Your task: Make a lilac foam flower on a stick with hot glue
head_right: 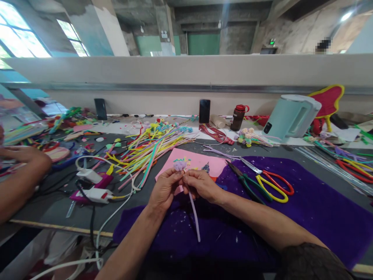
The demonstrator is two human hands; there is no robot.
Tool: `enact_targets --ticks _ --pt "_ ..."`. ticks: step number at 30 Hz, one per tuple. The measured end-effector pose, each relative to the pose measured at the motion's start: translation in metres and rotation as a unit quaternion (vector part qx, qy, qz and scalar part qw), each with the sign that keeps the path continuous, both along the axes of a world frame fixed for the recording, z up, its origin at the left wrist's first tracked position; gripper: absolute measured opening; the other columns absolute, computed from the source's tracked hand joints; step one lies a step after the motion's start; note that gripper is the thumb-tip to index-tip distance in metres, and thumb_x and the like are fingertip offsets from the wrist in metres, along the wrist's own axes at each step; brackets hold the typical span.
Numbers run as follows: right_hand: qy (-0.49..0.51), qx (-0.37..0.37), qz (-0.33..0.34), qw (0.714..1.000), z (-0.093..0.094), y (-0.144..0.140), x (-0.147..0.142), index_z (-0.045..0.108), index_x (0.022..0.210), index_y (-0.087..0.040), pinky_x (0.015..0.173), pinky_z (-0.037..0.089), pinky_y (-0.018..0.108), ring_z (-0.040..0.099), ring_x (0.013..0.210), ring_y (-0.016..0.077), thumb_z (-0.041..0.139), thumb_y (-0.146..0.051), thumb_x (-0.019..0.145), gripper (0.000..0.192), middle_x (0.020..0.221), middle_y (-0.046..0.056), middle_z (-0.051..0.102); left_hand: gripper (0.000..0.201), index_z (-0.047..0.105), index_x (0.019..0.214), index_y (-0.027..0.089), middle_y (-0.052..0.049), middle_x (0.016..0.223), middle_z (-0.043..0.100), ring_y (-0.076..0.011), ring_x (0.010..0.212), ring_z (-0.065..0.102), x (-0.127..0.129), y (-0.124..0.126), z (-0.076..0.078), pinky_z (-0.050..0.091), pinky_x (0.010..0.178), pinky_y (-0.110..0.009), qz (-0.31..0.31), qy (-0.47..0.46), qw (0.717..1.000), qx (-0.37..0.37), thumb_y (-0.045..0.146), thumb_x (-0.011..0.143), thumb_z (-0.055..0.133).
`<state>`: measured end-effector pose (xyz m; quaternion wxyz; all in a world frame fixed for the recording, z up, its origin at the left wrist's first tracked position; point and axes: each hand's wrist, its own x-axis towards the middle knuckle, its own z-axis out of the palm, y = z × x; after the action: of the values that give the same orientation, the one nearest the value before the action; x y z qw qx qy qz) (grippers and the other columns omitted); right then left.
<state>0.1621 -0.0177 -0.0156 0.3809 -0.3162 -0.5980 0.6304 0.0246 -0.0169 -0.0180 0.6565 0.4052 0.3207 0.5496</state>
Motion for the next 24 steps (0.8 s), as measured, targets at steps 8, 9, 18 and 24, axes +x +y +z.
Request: enact_targets --ticks 8,9,18,24 --pt "-0.011 0.006 0.001 1.000 0.0013 -0.0026 -0.0020 0.053 0.076 -0.016 0.034 0.035 0.016 0.043 0.035 0.0043 0.048 -0.037 0.083 0.023 0.056 -0.004 0.056 0.007 0.064 0.065 0.015 0.003 0.051 0.057 -0.0086 0.044 0.051 0.0007 -0.0014 0.0026 0.040 0.048 -0.022 0.021 -0.005 1.000 0.009 0.020 0.065 0.068" --pt "-0.014 0.012 -0.006 1.000 0.0013 -0.0031 -0.0024 0.053 0.076 -0.016 0.035 0.035 0.016 0.044 0.036 0.0044 0.049 -0.038 0.083 0.023 0.057 -0.004 0.056 0.007 0.065 0.067 0.015 0.003 0.053 0.058 -0.0082 0.046 0.051 0.0006 -0.0013 0.0025 0.040 0.050 -0.021 0.031 -0.005 0.999 0.007 0.020 0.064 0.069" --pt "0.013 0.018 -0.068 0.997 0.0031 0.0020 0.0030 0.053 0.072 -0.016 0.034 0.031 0.016 0.042 0.036 0.0038 0.052 -0.042 0.081 0.028 0.056 -0.005 0.054 0.035 0.069 0.094 0.017 -0.003 0.082 0.067 -0.0102 0.065 0.055 0.0025 -0.0054 0.0055 0.040 0.059 -0.022 0.054 0.086 0.994 0.027 0.028 0.061 0.072" --pt "0.062 -0.037 -0.033 0.997 0.0062 0.0029 0.0050 0.056 0.076 -0.015 0.033 0.031 0.016 0.043 0.034 0.0045 0.052 -0.038 0.081 0.024 0.055 -0.003 0.057 0.025 0.068 0.079 0.015 -0.004 0.079 0.065 -0.0100 0.060 0.056 -0.0009 -0.0018 0.0026 0.040 0.054 -0.021 0.014 0.063 0.997 -0.032 0.038 0.068 0.066"
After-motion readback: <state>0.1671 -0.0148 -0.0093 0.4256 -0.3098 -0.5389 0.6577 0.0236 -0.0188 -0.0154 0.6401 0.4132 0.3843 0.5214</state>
